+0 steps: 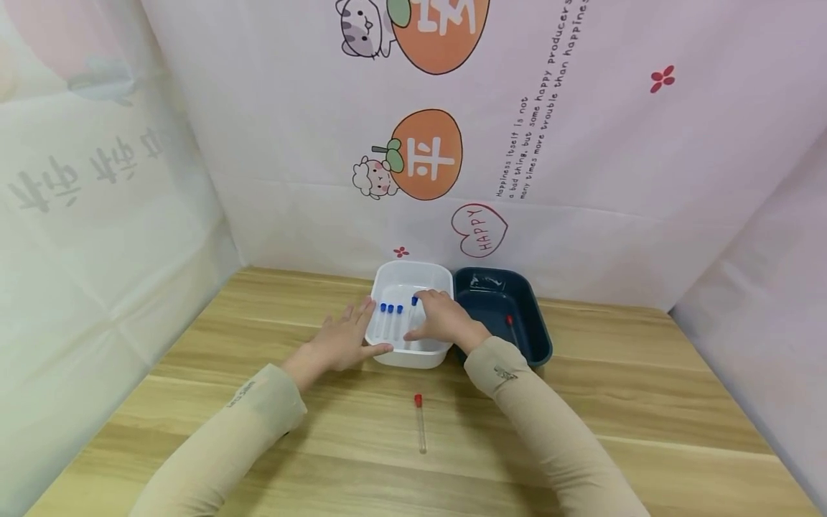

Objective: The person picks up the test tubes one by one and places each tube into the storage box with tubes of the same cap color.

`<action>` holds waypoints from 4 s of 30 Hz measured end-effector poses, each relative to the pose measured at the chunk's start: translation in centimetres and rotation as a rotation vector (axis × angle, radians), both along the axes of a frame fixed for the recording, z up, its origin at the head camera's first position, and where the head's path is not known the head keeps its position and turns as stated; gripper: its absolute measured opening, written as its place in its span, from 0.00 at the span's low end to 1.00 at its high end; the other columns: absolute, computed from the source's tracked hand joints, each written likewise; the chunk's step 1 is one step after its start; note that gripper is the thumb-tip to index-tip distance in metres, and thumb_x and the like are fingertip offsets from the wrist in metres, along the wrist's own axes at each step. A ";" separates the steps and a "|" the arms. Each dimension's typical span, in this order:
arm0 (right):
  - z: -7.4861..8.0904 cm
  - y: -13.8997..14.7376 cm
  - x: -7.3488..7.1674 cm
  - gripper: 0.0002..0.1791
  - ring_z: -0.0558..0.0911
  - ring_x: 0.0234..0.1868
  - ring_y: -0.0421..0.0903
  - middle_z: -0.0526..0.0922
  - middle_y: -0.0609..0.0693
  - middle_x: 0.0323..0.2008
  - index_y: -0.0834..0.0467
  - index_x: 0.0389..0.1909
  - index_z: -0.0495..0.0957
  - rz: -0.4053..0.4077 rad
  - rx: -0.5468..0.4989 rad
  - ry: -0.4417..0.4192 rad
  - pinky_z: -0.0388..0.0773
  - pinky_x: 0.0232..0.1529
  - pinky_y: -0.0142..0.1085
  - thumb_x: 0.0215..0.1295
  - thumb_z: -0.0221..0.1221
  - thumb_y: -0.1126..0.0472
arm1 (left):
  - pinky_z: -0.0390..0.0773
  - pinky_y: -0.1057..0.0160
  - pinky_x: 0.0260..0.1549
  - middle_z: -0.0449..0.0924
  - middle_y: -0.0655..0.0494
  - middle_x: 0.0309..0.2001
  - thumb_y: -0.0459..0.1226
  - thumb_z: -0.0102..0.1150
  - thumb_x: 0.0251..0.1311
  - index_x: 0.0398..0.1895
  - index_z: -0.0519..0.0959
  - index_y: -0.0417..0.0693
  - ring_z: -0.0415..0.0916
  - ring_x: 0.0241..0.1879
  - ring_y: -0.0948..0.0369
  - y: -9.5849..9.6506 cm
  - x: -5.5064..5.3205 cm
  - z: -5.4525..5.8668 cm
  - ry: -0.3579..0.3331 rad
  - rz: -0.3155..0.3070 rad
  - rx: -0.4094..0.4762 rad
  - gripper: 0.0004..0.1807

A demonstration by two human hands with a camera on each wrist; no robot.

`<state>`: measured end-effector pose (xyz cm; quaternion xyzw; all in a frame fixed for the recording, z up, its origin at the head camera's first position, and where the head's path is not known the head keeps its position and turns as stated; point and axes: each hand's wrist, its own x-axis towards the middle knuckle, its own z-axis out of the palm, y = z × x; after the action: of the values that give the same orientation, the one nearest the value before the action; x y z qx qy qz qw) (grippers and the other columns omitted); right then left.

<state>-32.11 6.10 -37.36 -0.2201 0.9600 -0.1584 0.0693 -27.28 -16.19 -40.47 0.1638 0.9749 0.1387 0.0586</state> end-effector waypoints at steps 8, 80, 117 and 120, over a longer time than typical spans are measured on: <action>-0.1 -0.7 -0.9 0.49 0.70 0.67 0.57 0.71 0.59 0.70 0.62 0.74 0.66 -0.014 0.025 -0.036 0.67 0.70 0.51 0.57 0.76 0.45 | 0.44 0.26 0.68 0.37 0.46 0.83 0.67 0.50 0.69 0.83 0.41 0.41 0.41 0.79 0.39 -0.3 0.0 -0.1 0.004 0.006 0.002 0.56; -2.4 -2.1 -2.8 0.46 0.70 0.65 0.56 0.71 0.59 0.70 0.61 0.75 0.67 -0.024 0.180 -0.130 0.65 0.71 0.54 0.60 0.72 0.45 | 0.46 0.29 0.70 0.36 0.49 0.83 0.70 0.47 0.67 0.84 0.40 0.43 0.40 0.79 0.41 -0.1 -0.2 -0.2 -0.005 0.001 -0.023 0.58; 2.3 -0.2 0.0 0.35 0.69 0.71 0.59 0.69 0.62 0.71 0.62 0.73 0.69 0.047 -0.062 0.056 0.67 0.70 0.51 0.70 0.67 0.56 | 0.46 0.26 0.68 0.37 0.47 0.83 0.67 0.49 0.69 0.83 0.41 0.41 0.40 0.79 0.40 0.0 -0.1 0.1 -0.006 -0.002 -0.006 0.56; 2.7 -0.1 0.4 0.35 0.70 0.71 0.58 0.69 0.61 0.72 0.61 0.74 0.69 0.041 -0.075 0.059 0.68 0.69 0.52 0.70 0.67 0.55 | 0.46 0.26 0.68 0.37 0.47 0.83 0.67 0.50 0.69 0.83 0.41 0.41 0.40 0.79 0.40 0.0 -0.1 0.1 -0.006 -0.003 -0.008 0.56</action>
<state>-31.74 6.01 -34.61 -0.2468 0.9503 -0.1861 0.0360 -27.34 -16.19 -40.36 0.1646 0.9750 0.1354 0.0623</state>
